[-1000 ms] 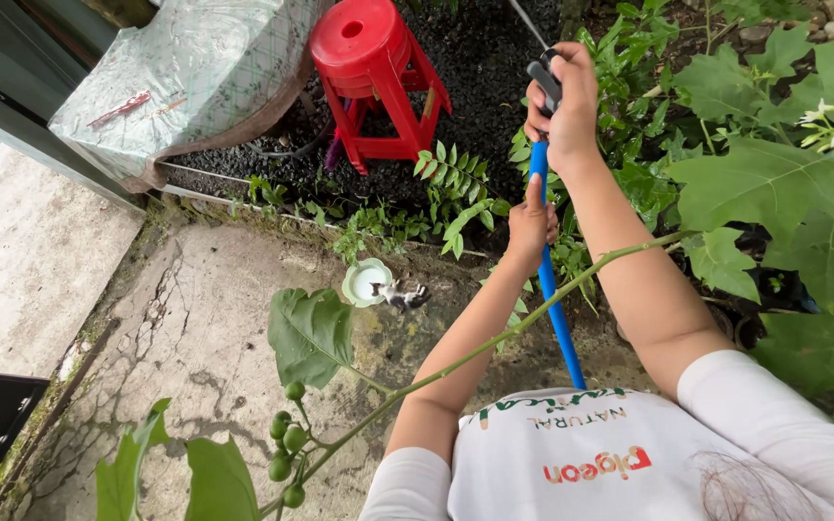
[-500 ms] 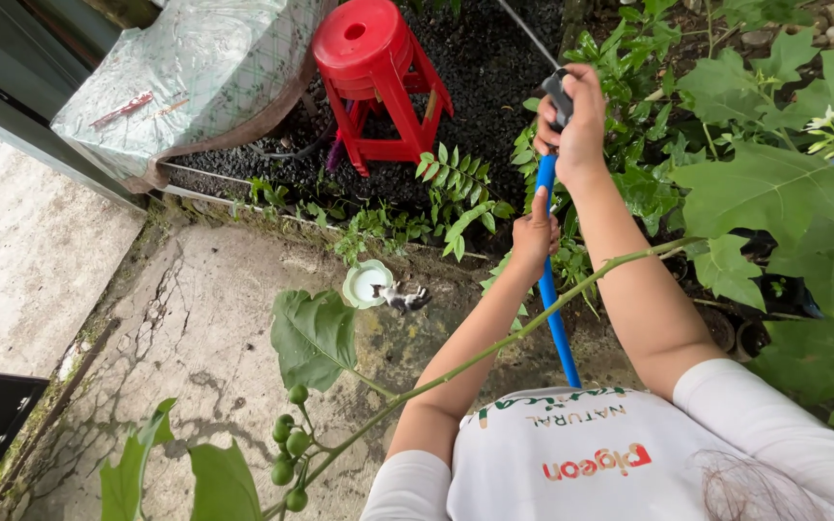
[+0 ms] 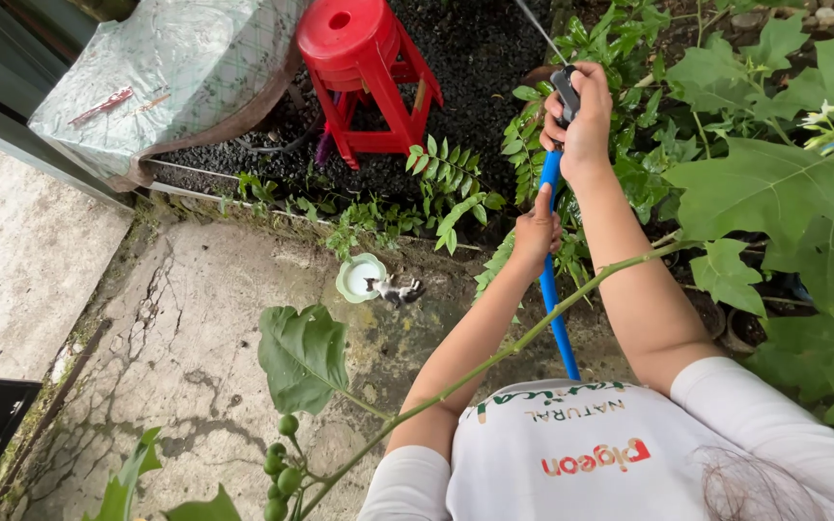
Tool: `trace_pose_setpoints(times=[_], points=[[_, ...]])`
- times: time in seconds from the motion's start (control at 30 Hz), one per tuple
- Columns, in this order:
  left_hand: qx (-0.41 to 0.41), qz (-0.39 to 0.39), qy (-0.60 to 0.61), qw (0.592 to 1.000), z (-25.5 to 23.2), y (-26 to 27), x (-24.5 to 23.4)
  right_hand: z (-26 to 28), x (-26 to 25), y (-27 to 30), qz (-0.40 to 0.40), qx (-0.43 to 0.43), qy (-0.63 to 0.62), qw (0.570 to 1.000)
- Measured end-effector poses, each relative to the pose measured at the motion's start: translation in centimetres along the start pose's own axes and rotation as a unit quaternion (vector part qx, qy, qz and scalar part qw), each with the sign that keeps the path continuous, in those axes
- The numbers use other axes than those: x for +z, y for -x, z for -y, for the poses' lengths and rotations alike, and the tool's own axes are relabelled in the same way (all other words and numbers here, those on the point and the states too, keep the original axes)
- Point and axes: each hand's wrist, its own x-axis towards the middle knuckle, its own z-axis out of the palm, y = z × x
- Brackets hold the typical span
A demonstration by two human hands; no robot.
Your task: Watering various potted and garden plants using a garden hose
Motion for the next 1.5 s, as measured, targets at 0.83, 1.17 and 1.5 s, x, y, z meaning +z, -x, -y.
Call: trace_pose_setpoints(times=[0.83, 1.17, 1.5], points=[[-0.026, -0.011, -0.016, 0.999, 3.9, 0.6, -0.2, -1.8, -2.7, 1.5, -0.033, 0.057, 0.016, 0.998], [-0.036, -0.016, -0.005, 0.999, 4.3, 1.0, -0.4, -2.1, -3.0, 1.7, -0.043, 0.067, 0.024, 0.996], [-0.045, -0.03, -0.02, 0.998, 4.6, 0.7, 0.0, -2.7, -3.7, 1.3, -0.04, 0.067, 0.023, 0.997]])
